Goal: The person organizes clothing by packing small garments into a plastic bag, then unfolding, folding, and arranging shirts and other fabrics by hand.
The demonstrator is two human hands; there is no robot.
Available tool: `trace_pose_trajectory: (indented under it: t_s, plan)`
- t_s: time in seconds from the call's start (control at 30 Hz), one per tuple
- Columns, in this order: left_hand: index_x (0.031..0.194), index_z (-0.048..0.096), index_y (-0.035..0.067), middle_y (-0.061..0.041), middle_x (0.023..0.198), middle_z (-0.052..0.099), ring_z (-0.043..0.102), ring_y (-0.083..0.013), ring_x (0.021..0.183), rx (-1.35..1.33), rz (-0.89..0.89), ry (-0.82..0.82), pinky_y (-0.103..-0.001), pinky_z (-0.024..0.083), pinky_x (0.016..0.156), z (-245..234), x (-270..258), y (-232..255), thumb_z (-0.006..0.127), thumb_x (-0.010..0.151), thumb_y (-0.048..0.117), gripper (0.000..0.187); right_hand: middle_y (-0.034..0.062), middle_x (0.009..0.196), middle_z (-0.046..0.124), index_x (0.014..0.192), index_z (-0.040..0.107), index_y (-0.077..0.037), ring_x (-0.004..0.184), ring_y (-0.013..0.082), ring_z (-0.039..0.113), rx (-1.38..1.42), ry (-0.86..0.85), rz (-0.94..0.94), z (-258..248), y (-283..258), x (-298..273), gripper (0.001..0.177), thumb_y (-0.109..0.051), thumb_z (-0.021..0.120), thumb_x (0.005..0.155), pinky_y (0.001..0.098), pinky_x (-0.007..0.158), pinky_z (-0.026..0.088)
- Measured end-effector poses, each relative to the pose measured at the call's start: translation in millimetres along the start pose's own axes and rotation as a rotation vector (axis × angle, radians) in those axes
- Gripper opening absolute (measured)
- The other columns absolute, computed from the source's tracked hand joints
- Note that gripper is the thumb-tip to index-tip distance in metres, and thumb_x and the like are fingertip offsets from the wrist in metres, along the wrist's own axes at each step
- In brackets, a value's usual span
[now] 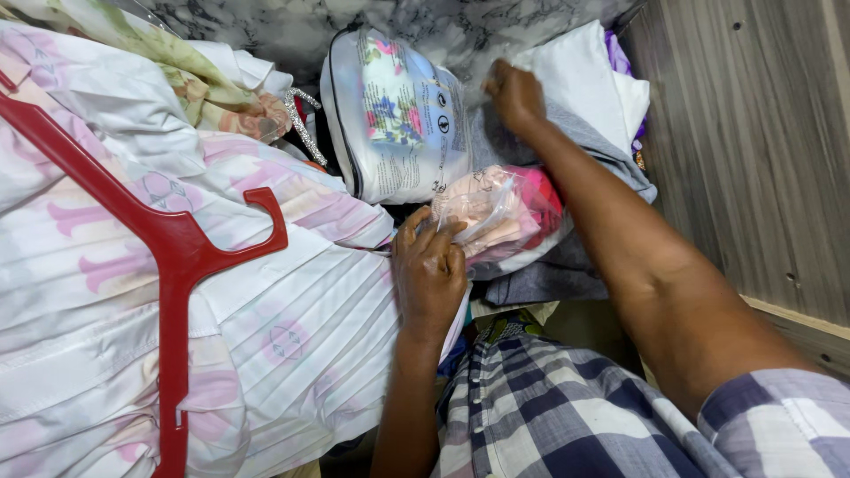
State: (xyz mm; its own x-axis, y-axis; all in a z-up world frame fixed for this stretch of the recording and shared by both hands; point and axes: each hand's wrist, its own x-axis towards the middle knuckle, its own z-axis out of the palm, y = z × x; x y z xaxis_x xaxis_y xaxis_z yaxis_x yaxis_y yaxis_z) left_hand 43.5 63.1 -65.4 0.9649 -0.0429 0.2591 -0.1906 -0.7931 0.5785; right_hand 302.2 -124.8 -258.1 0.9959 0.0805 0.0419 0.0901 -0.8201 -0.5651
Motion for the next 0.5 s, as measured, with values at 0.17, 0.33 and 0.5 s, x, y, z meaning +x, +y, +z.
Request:
trace_pose_trajectory:
  t_s: [0.17,0.33,0.5]
  plan:
    - [0.113,0.075,0.006,-0.018,0.12,0.071,0.058,-0.0346,0.127,-0.064,-0.023,-0.024,-0.046,0.046,0.108,2.1,-1.2,-13.3,0.06,0.087,0.001,0.03,0.0076,0.081,0.069,0.098,0.063,0.001,0.066,0.0157,0.07,0.621,0.085,0.18,-36.0,-4.3,-27.1,0.018,-0.014,0.074,0.099,0.0311,0.057,0.056]
    - [0.117,0.073,0.005,-0.018,0.122,0.069,0.059,-0.0355,0.126,-0.07,-0.032,0.01,-0.046,0.046,0.107,1.8,-0.6,-14.7,0.058,0.088,0.0,0.033,0.005,0.081,0.07,0.1,0.066,0.001,0.067,0.0105,0.07,0.764,0.027,0.126,-51.1,-9.9,-36.4,0.014,-0.011,0.072,0.102,0.0254,0.057,0.057]
    - [0.116,0.073,0.006,-0.016,0.119,0.068,0.063,-0.0327,0.114,-0.098,-0.058,-0.011,-0.044,0.051,0.1,0.6,5.6,-7.1,0.058,0.087,0.0,0.033,0.0053,0.076,0.065,0.108,0.065,0.0,0.056,0.0143,0.066,0.937,0.065,0.397,-57.6,-6.2,-51.8,0.012,-0.011,0.065,0.104,0.0275,0.047,0.052]
